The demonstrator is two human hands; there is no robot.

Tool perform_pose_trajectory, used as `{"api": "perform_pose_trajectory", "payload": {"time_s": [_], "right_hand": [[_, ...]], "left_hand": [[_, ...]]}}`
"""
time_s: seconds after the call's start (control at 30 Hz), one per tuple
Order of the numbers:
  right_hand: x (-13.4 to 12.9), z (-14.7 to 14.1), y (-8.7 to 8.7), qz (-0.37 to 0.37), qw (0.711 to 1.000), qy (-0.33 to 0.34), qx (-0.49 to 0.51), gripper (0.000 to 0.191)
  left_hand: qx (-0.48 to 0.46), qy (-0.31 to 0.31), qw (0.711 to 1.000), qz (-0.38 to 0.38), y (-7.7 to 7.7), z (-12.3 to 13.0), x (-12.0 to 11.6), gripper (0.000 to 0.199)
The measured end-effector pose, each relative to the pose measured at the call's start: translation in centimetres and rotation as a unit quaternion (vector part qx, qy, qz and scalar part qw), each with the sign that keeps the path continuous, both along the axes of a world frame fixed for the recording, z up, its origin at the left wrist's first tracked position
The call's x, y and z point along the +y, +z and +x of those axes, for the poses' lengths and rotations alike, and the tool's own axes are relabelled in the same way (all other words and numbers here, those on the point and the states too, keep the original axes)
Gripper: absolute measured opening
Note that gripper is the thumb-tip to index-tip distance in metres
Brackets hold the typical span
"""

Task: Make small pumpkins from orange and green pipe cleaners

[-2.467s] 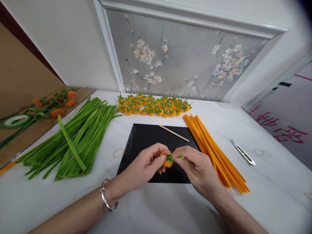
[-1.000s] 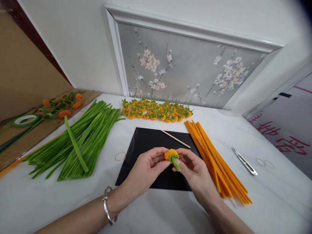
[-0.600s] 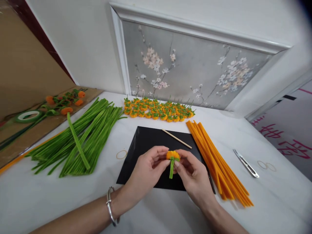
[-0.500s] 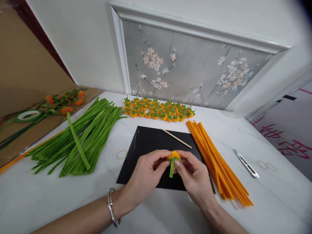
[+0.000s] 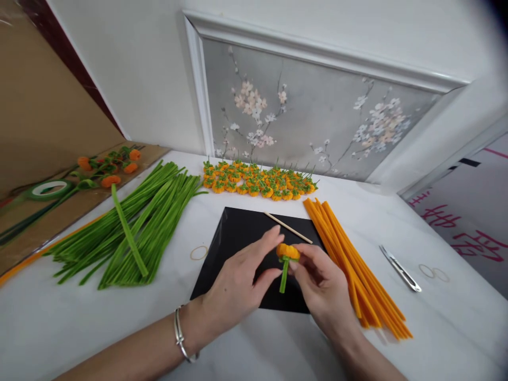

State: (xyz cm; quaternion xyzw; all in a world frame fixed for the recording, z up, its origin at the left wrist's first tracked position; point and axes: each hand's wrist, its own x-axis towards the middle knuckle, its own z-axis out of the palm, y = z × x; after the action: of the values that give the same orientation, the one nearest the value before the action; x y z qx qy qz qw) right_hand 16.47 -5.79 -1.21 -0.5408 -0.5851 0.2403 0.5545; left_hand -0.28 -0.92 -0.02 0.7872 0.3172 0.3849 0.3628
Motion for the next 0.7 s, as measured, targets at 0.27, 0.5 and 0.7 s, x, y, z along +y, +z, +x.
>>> {"api": "perform_pose_trajectory", "payload": {"time_s": [0.27, 0.5, 0.7], "right_hand": [[0.33, 0.69, -0.07, 0.183, 0.968, 0.008, -0.172, 0.038], [-0.24, 1.16, 0.41, 0.049, 0.997, 0.058, -0.021, 0.037], [0.02, 0.78, 0.54, -0.023, 0.991, 0.107, 0.078, 0.021]], "left_hand": [[-0.143, -0.059, 0.927, -0.342, 0.7, 0.57, 0.69, 0.038], [-0.148, -0.063, 0.931, -0.329, 0.69, 0.27, 1.07, 0.031], [-0.14, -0.094, 0.934, -0.314, 0.84, 0.16, 0.87, 0.026]]}}
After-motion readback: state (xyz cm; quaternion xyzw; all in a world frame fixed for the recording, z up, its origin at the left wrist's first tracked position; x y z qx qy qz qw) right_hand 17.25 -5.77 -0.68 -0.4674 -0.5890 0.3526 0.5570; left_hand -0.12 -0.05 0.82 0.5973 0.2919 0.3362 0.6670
